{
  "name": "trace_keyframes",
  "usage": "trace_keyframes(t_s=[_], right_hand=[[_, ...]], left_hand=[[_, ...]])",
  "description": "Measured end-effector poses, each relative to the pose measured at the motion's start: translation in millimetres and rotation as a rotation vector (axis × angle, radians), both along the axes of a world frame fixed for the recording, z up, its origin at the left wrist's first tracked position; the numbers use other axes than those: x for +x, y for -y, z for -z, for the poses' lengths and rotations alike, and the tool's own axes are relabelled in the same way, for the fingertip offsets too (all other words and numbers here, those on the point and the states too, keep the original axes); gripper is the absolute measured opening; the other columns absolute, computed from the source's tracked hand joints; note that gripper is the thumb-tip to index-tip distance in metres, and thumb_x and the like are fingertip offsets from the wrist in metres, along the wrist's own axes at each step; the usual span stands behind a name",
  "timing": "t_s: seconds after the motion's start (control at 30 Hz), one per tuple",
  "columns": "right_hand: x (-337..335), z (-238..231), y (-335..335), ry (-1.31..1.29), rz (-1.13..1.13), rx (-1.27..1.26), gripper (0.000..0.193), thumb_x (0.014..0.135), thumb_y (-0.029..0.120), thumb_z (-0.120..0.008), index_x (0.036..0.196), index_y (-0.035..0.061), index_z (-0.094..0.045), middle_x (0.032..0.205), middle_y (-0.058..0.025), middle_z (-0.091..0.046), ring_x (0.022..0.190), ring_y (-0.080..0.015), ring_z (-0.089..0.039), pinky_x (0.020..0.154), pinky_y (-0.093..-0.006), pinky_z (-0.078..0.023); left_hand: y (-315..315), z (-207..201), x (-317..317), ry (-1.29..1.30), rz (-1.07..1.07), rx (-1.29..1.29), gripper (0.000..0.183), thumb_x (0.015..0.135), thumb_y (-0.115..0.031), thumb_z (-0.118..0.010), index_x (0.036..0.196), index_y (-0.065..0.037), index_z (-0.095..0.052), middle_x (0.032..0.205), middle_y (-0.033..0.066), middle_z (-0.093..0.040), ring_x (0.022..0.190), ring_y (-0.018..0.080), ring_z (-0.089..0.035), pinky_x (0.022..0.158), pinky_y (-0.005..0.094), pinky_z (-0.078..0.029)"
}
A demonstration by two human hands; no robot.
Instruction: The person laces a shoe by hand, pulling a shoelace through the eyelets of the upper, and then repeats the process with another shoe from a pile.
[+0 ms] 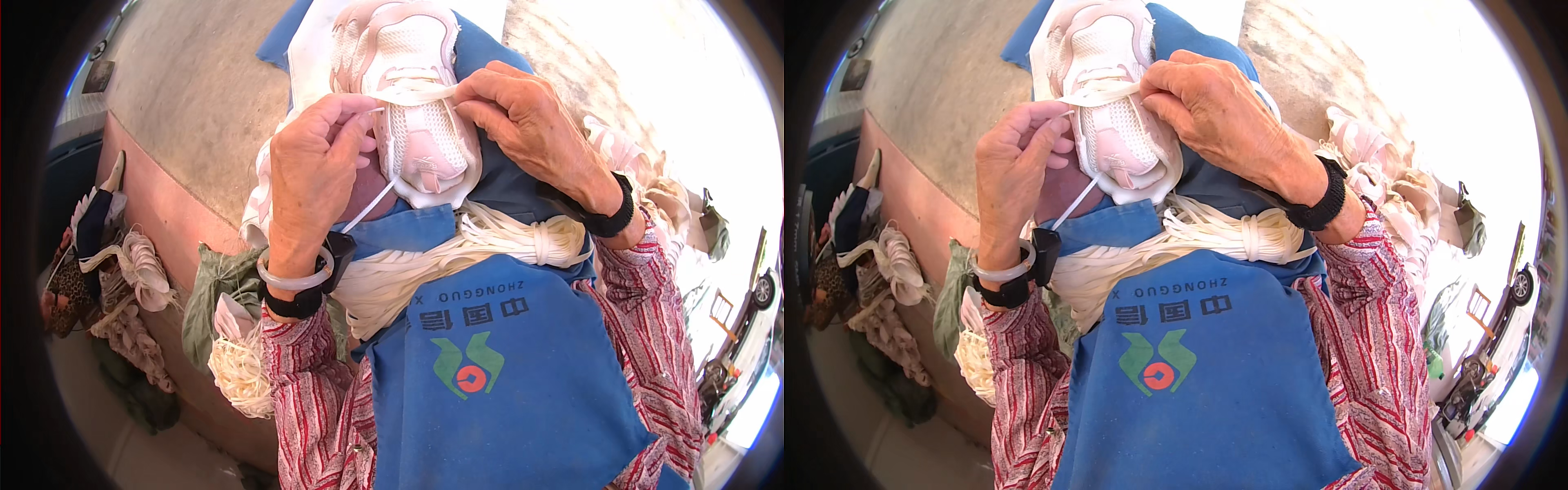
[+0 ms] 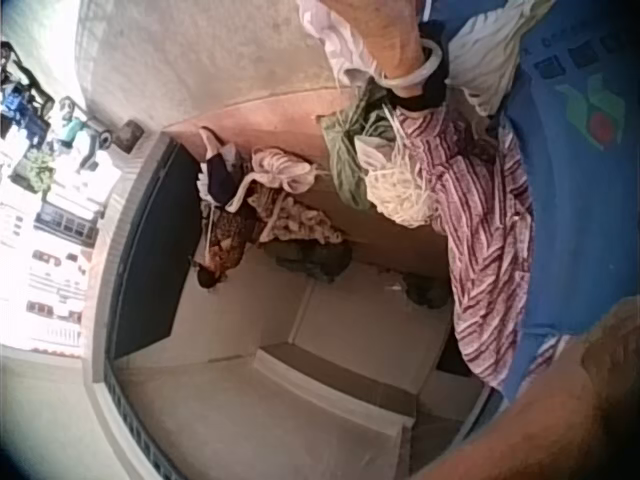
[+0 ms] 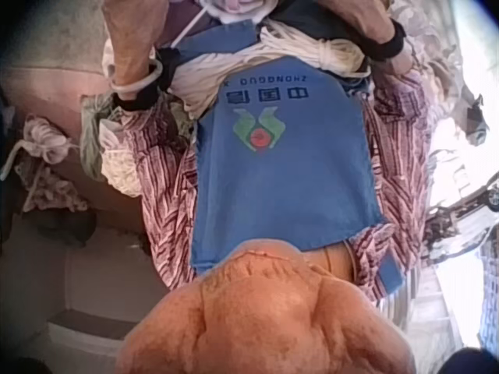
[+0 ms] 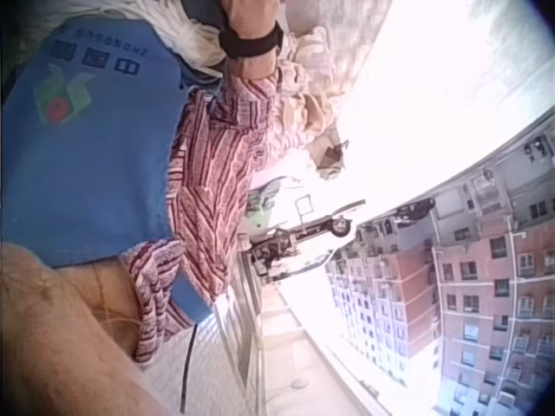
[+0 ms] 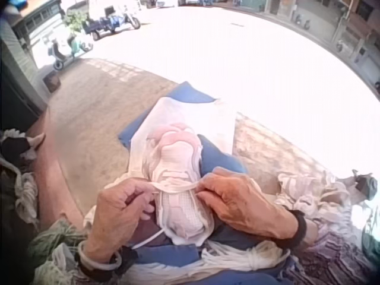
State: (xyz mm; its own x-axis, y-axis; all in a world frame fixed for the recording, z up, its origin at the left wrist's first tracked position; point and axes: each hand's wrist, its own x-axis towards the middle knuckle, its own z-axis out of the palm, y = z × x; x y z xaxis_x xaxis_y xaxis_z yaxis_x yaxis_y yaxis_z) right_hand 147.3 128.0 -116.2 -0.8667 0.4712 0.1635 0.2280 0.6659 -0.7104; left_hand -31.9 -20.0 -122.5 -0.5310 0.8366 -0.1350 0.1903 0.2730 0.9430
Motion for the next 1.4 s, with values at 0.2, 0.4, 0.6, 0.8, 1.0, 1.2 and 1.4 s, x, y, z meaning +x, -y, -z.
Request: trace_keyframes(t_s=[0.2, 0.4, 0.6, 0.8, 1.0, 1.2, 1.4], right_hand=[[-0.8, -3.5, 5.5, 0.038, -0.01, 0.084, 0.013, 0.088, 0.012, -0.06, 0.092, 0.0003, -0.064, 0.082, -0.014, -0.059, 0.077, -0.0339, -0.06, 0.069, -0.0401, -0.048], [2.6, -4.6, 18.5, 0.029, 0.107, 0.105, 0.023, 0.086, 0.019, -0.065, 0.092, -0.0032, -0.06, 0.083, -0.0173, -0.056, 0.075, -0.0346, -0.06, 0.068, -0.04, -0.049], [1.8, -4.1, 34.6, 0.273, 0.07, 0.374, 0.017, 0.087, 0.009, -0.064, 0.098, -0.0034, -0.059, 0.089, -0.0135, -0.055, 0.067, -0.0272, -0.057, 0.063, -0.0326, -0.05], [2.1, 5.7, 36.2, 0.147, 0.083, 0.307, 0.019, 0.085, 0.002, -0.057, 0.104, 0.0005, -0.056, 0.091, -0.0164, -0.057, 0.072, -0.0341, -0.06, 0.067, -0.0393, -0.052], [1.9, -2.0, 40.1, 0.179, 0.052, 0.328, 0.033, 0.08, 0.0, -0.059, 0.112, 0.0021, -0.05, 0.088, -0.0182, -0.06, 0.074, -0.0389, -0.064, 0.062, -0.0418, -0.053], [-10.0, -9.0, 40.2, 0.355, 0.021, 0.477, 0.028, 0.079, 0.005, -0.064, 0.104, 0.0001, -0.051, 0.085, -0.0188, -0.061, 0.072, -0.0386, -0.067, 0.059, -0.0417, -0.054], [-1.5, 13.7, 16.9, 0.072, -0.014, 0.429, 0.018, 0.083, 0.008, -0.062, 0.1, 0.0027, -0.056, 0.081, -0.0169, -0.06, 0.073, -0.0354, -0.066, 0.059, -0.0415, -0.053]], left_hand=[[5.1, 11.0, -4.5, -0.444, 0.125, 0.074, 0.017, 0.092, -0.007, -0.061, 0.105, -0.001, -0.071, 0.094, 0.0055, -0.07, 0.074, 0.0097, -0.064, 0.062, 0.0213, -0.053], [4.6, 5.3, -3.8, -0.094, 0.054, 0.037, 0.018, 0.092, -0.005, -0.059, 0.106, 0.0, -0.07, 0.096, 0.0081, -0.07, 0.076, 0.0112, -0.066, 0.063, 0.0229, -0.055], [-3.1, 6.8, -3.9, -0.445, 0.146, 0.061, 0.017, 0.092, -0.002, -0.058, 0.103, -0.001, -0.071, 0.092, 0.0065, -0.069, 0.077, 0.0116, -0.066, 0.066, 0.023, -0.055], [-7.2, 1.1, 0.9, -0.004, 0.014, 0.05, 0.014, 0.089, 0.0, -0.06, 0.101, 0.0, -0.067, 0.089, 0.0052, -0.068, 0.077, 0.0099, -0.066, 0.066, 0.0229, -0.055], [-8.7, 6.7, 7.4, -0.266, -0.002, 0.192, 0.007, 0.083, 0.0, -0.065, 0.089, 0.001, -0.062, 0.075, 0.008, -0.067, 0.067, 0.0101, -0.063, 0.061, 0.025, -0.05], [-9.5, 12.1, 4.0, -0.162, -0.007, 0.146, 0.007, 0.086, -0.001, -0.067, 0.087, 0.001, -0.06, 0.077, 0.0024, -0.065, 0.069, 0.0074, -0.063, 0.061, 0.0216, -0.052], [-7.2, 14.0, 5.0, 0.014, -0.068, 0.136, 0.008, 0.087, -0.003, -0.066, 0.09, 0.002, -0.062, 0.081, 0.0047, -0.068, 0.07, 0.0085, -0.065, 0.063, 0.022, -0.053]])
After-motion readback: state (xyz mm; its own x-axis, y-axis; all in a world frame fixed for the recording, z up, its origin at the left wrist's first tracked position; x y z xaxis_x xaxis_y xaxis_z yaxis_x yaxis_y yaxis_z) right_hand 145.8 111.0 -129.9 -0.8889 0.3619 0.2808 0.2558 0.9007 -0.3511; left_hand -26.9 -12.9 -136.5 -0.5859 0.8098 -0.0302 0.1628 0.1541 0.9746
